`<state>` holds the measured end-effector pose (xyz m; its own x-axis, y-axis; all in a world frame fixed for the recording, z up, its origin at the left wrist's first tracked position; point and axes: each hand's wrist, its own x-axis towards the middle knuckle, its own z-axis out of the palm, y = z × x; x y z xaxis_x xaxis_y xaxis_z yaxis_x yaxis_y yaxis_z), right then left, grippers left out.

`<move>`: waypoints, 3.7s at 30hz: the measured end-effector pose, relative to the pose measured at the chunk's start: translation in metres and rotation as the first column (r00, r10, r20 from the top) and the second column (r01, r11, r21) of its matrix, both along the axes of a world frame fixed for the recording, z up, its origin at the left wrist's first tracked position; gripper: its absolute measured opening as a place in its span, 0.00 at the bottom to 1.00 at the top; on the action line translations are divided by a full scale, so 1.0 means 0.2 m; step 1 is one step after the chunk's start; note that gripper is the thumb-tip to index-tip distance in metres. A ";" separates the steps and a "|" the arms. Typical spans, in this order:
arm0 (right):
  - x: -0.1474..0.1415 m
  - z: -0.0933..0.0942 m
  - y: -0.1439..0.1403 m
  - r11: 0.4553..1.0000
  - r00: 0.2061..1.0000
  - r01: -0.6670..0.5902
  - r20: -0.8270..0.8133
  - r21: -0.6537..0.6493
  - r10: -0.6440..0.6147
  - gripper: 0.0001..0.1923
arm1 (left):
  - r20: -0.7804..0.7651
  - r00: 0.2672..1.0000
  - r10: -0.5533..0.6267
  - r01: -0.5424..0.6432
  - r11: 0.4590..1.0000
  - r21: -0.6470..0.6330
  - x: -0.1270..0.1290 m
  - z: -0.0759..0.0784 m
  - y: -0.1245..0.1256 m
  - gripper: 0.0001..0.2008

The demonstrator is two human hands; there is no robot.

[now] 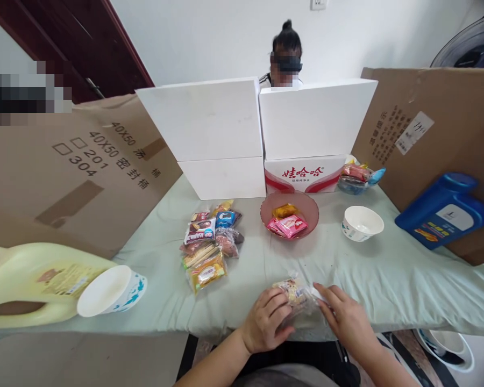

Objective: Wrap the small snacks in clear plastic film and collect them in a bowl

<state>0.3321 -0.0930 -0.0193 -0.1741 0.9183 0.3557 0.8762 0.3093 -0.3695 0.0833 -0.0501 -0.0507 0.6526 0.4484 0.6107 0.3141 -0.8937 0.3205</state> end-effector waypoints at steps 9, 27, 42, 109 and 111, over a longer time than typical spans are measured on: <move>-0.21 0.14 0.05 0.986 0.961 -0.152 0.223 -0.071 0.164 0.09 | 0.088 0.995 0.045 -0.045 0.999 0.004 0.01 -0.05 0.00 0.26; 0.06 0.11 0.03 0.974 0.993 -0.089 -0.052 0.210 0.102 0.20 | 0.274 0.821 0.501 -0.227 0.727 -0.649 -0.02 0.03 0.08 0.10; -0.03 0.10 -0.02 0.961 0.957 -0.257 -0.163 -0.106 0.238 0.19 | -0.049 0.979 0.198 -0.204 0.964 -0.171 -0.17 0.21 0.02 0.11; -0.06 -0.28 0.20 0.998 0.989 -0.019 0.144 0.064 0.009 0.19 | -0.363 0.932 0.021 -0.290 0.646 -0.706 0.01 0.38 0.36 0.30; -0.06 -0.28 0.20 0.998 0.991 -0.010 0.133 0.063 0.001 0.19 | -0.409 0.910 0.074 -0.352 0.658 -0.665 0.00 0.39 0.38 0.29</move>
